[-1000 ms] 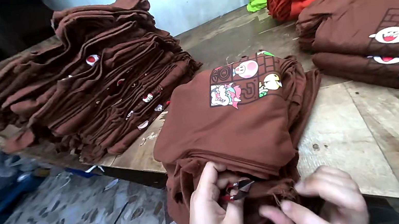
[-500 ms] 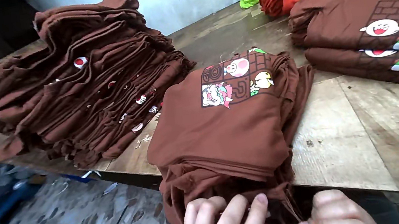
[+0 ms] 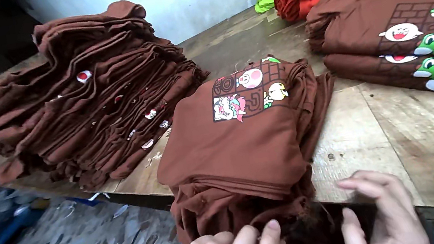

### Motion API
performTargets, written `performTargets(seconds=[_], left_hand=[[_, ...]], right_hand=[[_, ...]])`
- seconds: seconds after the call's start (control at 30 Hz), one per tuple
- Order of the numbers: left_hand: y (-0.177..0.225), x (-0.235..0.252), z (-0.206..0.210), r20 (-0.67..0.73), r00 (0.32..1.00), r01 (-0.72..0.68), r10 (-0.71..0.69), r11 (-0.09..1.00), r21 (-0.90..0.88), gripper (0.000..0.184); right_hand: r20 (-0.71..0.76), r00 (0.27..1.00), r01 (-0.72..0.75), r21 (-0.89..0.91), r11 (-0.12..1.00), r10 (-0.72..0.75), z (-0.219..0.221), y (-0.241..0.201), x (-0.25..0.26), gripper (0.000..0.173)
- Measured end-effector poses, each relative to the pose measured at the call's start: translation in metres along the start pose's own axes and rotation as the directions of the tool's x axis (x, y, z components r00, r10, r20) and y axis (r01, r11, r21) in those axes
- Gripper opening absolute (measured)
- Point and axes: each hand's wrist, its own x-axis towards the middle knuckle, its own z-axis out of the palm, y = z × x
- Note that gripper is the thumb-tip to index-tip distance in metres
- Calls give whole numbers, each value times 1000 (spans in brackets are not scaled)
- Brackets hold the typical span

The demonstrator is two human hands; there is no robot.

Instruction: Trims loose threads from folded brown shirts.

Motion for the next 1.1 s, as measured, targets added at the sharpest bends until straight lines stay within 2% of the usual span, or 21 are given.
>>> performTargets(seconds=[0.1,0.17,0.2,0.27,0.3,0.4,0.5,0.63,0.73,0.8,0.9,0.97,1.03,1.07,1.1], left_hand=[[-4,-1,-1,-43,997,69,-71,997,-33,32],[-4,2,-1,-52,995,78,-80,996,-47,32],[-4,4,0,-52,996,72,-75,996,-50,32],[-3,5,1,-38,997,58,-60,997,-60,29],[-3,4,1,-25,999,47,-49,997,-57,27],[-2,1,-5,4,1000,-3,3,1000,-23,20],[5,4,-5,1,995,-95,95,995,3,23],[15,11,8,-9,974,-228,228,974,18,19],[13,12,17,-12,960,-278,278,960,32,17],[12,14,20,-23,967,-252,252,968,12,16],[7,14,20,99,993,-61,65,997,-44,25],[-10,13,20,188,982,-2,22,994,-108,18],[-35,8,9,190,982,28,8,982,-185,20],[-51,6,2,159,987,21,11,980,-199,22],[-66,3,-3,120,992,2,23,979,-202,22]], right_hand=[[52,993,101,110,989,-107,-3,-8,2,35],[48,984,164,124,979,-170,13,-19,0,45],[21,983,180,119,977,-183,26,-20,-2,44],[-54,972,235,178,956,-229,46,-10,-8,23],[-62,964,267,221,938,-260,46,-4,-11,19],[-11,949,307,259,916,-316,25,1,-17,19],[20,953,294,186,938,-303,9,-8,-20,17],[21,953,292,209,933,-303,8,-14,-21,16],[31,954,282,240,929,-298,9,-15,-20,16],[42,956,266,279,922,-289,5,-14,-19,15],[72,957,247,307,919,-281,-2,-8,-17,15],[148,946,241,282,929,-290,-5,2,-15,17],[350,885,254,191,948,-308,-8,11,-11,18],[510,808,279,108,954,-294,-13,13,-9,19],[685,692,311,4,950,-230,-19,11,-7,20]])
